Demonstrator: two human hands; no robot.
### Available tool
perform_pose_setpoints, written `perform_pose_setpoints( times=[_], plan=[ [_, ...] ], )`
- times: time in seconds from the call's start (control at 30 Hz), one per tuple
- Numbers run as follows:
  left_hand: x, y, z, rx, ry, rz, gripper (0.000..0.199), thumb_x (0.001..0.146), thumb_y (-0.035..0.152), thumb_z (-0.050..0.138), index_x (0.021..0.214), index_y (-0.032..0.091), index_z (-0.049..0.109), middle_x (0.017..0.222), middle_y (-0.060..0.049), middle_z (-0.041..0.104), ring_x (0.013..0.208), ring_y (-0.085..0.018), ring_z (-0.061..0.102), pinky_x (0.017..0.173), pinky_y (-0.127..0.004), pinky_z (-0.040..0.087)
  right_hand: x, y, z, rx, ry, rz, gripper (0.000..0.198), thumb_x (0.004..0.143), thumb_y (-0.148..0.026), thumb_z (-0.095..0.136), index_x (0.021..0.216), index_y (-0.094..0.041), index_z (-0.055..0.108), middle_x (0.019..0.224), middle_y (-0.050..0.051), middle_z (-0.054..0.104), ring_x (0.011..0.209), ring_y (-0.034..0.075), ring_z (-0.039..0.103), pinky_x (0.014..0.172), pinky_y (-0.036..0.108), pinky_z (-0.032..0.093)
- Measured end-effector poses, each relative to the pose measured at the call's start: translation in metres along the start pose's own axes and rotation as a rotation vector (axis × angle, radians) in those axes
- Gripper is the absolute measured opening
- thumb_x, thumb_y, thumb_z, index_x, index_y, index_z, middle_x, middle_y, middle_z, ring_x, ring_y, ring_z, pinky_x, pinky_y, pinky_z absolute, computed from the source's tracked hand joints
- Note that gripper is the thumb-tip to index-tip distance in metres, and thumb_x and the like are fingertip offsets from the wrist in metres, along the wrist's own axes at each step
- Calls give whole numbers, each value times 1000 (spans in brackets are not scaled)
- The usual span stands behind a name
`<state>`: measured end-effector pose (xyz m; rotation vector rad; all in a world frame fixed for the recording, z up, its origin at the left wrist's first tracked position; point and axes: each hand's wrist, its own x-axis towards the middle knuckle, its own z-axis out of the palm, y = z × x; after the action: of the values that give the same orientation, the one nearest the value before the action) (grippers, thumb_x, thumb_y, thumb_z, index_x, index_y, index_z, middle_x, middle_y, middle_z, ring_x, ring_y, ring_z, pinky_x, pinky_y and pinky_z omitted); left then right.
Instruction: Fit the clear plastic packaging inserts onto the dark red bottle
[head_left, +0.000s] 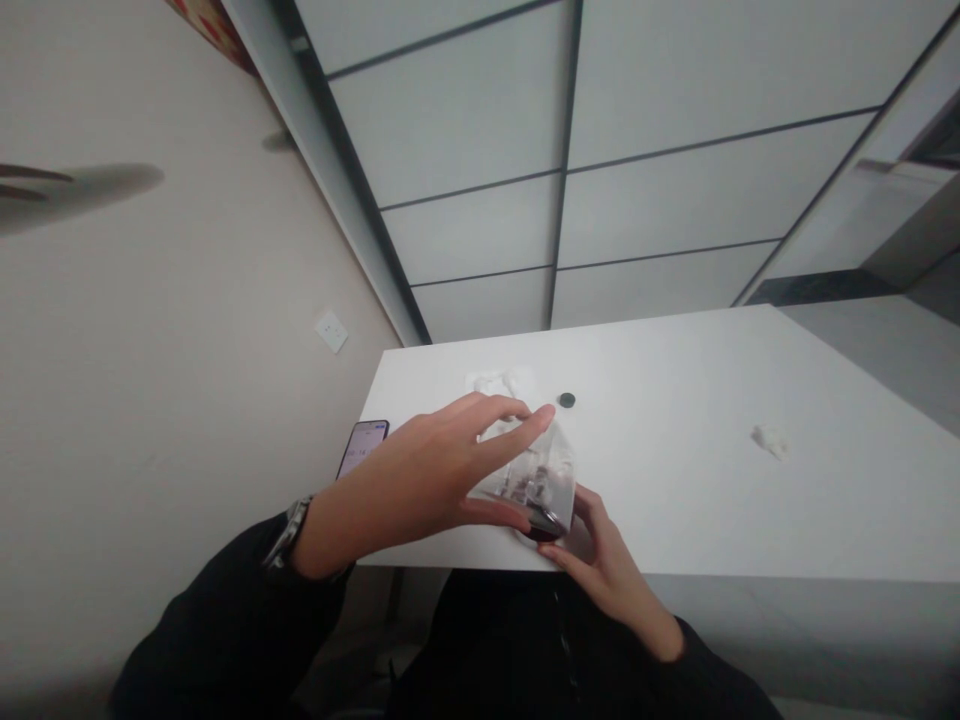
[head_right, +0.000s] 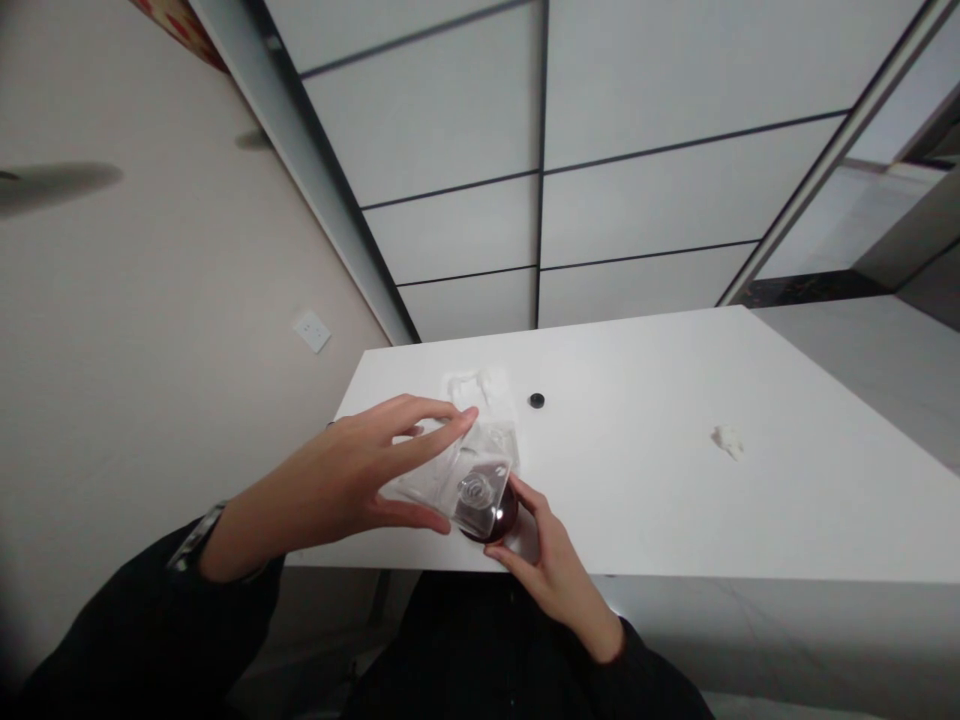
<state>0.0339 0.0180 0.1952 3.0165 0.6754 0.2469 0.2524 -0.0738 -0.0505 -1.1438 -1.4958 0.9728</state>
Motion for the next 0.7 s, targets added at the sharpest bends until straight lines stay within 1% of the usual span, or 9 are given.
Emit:
perform_pose_setpoints(
  times=[0.17, 0.33, 0.5, 0.7],
  plan=[
    [6, 5, -5, 36, -39, -4, 82, 91, 49, 81, 155, 15, 44, 139, -20, 65, 125, -34, 64, 89, -43, 64, 1, -1, 1, 19, 3, 23, 73, 95, -52, 75, 157, -28, 43, 152, 17, 59, 141, 37, 58, 121, 62, 44],
    [10, 10, -9, 52, -68, 5, 82, 92, 49, 81, 157, 16, 43, 139, -18, 64, 124, -32, 64, 90, -40, 63, 1, 0, 1, 6, 1, 27, 74, 94, -53, 75, 155, -27, 42, 149, 16, 60, 139, 36, 60, 121, 61, 45],
    [13, 13, -13, 108, -96, 11, 85, 89, 47, 85, 156, 17, 43, 140, -17, 64, 124, -32, 64, 88, -39, 63, 0, 0, 2, -11, 26, 18, 75, 93, -56, 76, 154, -28, 43, 147, 16, 61, 138, 37, 60, 119, 60, 47],
    [19, 19, -17, 159, -140, 10, 85, 89, 49, 85, 155, 15, 44, 140, -17, 65, 123, -32, 64, 87, -39, 63, 2, -2, 1, -5, 12, 0, 70, 95, -51, 74, 154, -27, 43, 148, 16, 62, 137, 36, 62, 118, 58, 49]
  ],
)
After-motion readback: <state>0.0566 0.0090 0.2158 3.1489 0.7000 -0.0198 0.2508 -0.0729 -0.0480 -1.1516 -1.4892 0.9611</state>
